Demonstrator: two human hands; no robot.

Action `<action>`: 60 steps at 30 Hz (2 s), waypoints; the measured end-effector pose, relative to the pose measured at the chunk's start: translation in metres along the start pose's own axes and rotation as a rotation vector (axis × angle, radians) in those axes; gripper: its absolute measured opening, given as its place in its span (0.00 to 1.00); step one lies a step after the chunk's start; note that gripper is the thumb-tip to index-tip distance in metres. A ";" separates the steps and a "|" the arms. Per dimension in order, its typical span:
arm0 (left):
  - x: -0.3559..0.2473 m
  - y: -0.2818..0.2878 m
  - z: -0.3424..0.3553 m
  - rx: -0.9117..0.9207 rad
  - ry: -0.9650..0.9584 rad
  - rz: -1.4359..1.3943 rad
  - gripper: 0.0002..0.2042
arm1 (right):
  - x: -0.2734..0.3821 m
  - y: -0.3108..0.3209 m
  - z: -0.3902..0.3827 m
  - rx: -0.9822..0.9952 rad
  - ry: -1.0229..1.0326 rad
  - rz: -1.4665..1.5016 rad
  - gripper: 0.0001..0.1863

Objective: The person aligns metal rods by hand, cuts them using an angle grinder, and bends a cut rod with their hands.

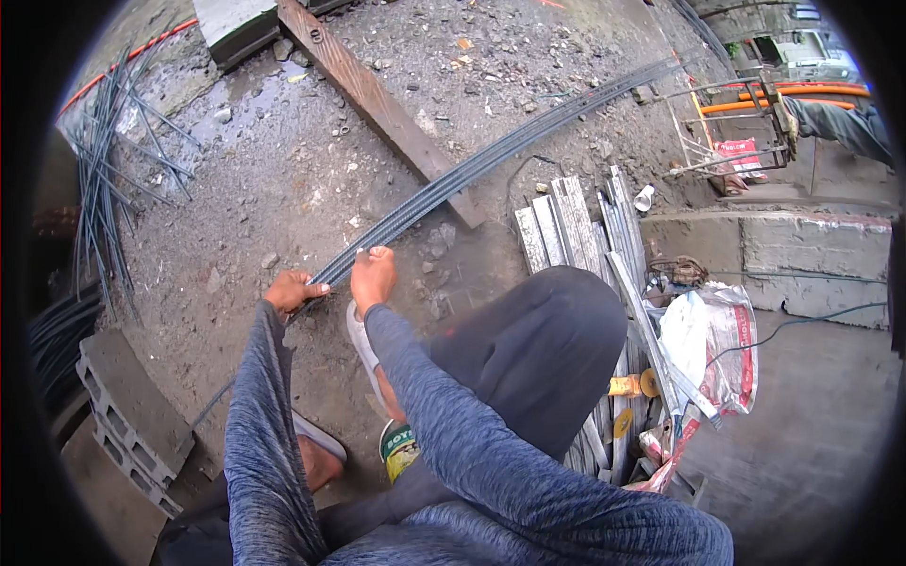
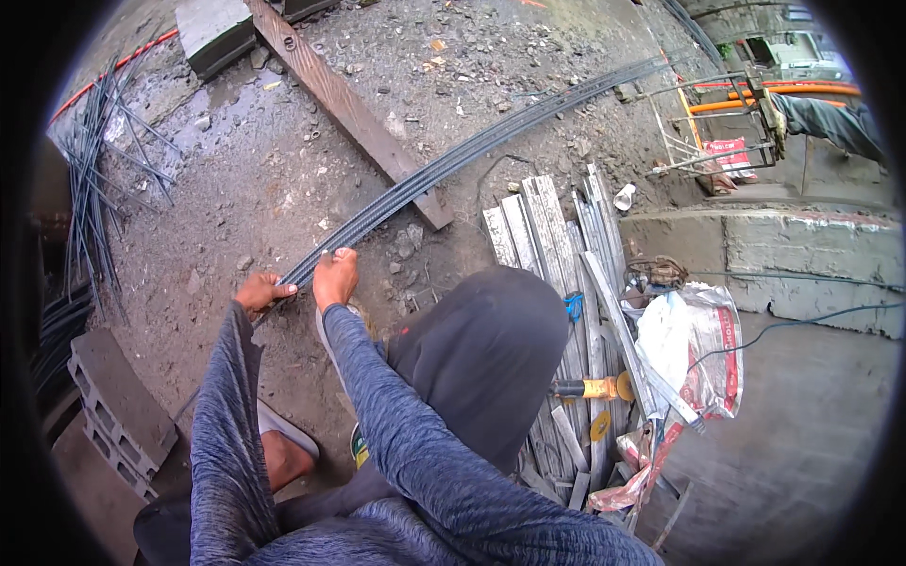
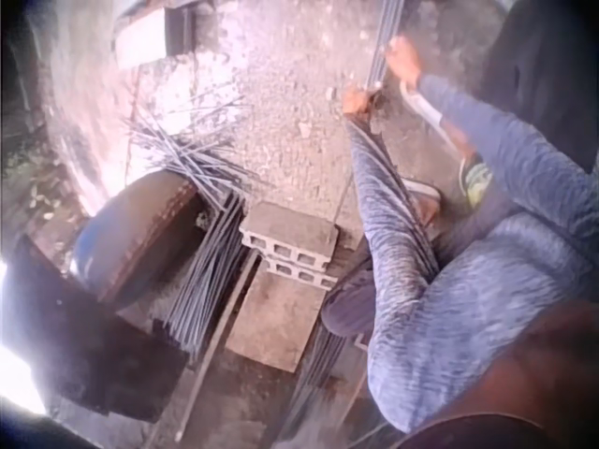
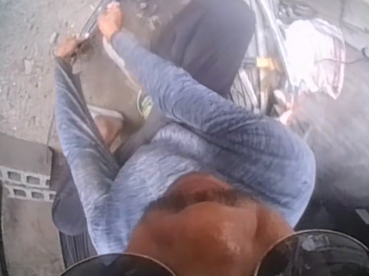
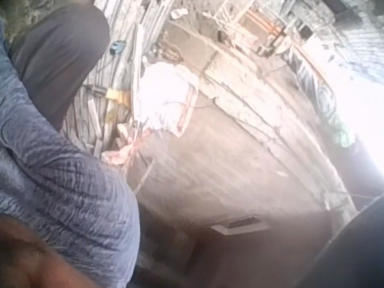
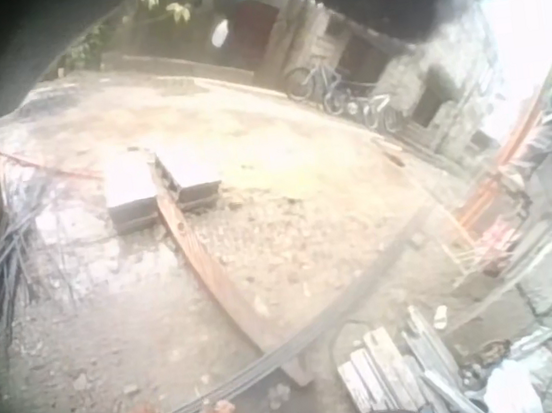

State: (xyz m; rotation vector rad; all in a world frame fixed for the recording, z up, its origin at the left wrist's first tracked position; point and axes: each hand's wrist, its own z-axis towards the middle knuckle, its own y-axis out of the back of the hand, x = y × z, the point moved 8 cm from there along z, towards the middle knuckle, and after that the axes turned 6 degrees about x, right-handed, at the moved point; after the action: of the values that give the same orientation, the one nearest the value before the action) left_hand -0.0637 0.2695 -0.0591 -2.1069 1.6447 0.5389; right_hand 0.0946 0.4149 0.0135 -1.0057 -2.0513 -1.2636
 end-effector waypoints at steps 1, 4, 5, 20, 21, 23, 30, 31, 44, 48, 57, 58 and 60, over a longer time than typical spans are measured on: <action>0.001 -0.001 -0.004 -0.009 -0.019 -0.019 0.14 | -0.003 -0.002 -0.002 -0.007 0.023 0.000 0.15; -0.013 0.011 -0.009 -0.116 -0.163 0.216 0.19 | -0.013 -0.013 0.009 0.001 0.048 0.024 0.13; 0.000 0.019 -0.011 -0.130 -0.150 0.339 0.22 | -0.013 -0.021 0.000 0.056 0.062 0.001 0.11; 0.004 0.005 -0.011 -0.046 -0.089 -0.083 0.11 | -0.013 -0.012 0.001 0.119 -0.114 0.254 0.10; -0.004 0.001 -0.009 -0.021 -0.101 -0.050 0.12 | -0.014 -0.009 0.007 0.098 -0.092 0.232 0.10; -0.005 0.004 -0.006 -0.046 -0.126 -0.022 0.13 | -0.015 -0.009 0.009 0.084 -0.074 0.213 0.11; -0.027 0.034 -0.011 -0.329 -0.250 0.226 0.17 | -0.030 -0.010 0.020 0.067 -0.079 0.182 0.13; -0.030 0.040 -0.014 -0.329 -0.245 0.230 0.17 | -0.029 -0.013 0.018 0.076 -0.089 0.169 0.13; -0.065 -0.050 -0.051 -0.569 -0.349 0.903 0.12 | -0.022 -0.021 0.012 0.073 -0.043 0.163 0.13; -0.067 -0.042 -0.038 -0.565 -0.348 0.679 0.12 | -0.026 -0.015 0.014 0.048 -0.056 0.157 0.13; -0.111 -0.041 -0.086 -0.550 -0.656 0.990 0.12 | 0.004 -0.001 0.022 0.024 -0.058 0.252 0.25; -0.113 -0.042 -0.096 -0.556 -0.695 0.992 0.12 | 0.008 0.002 0.020 0.021 -0.052 0.255 0.25; -0.090 -0.028 -0.120 -0.587 -0.701 0.998 0.12 | 0.023 -0.012 -0.004 0.109 -0.058 0.318 0.27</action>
State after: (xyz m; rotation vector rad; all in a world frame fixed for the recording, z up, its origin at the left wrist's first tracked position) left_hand -0.0514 0.2840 0.0918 -0.9405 2.0917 1.9753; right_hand 0.0721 0.4151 0.0260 -1.2691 -1.8862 -0.9591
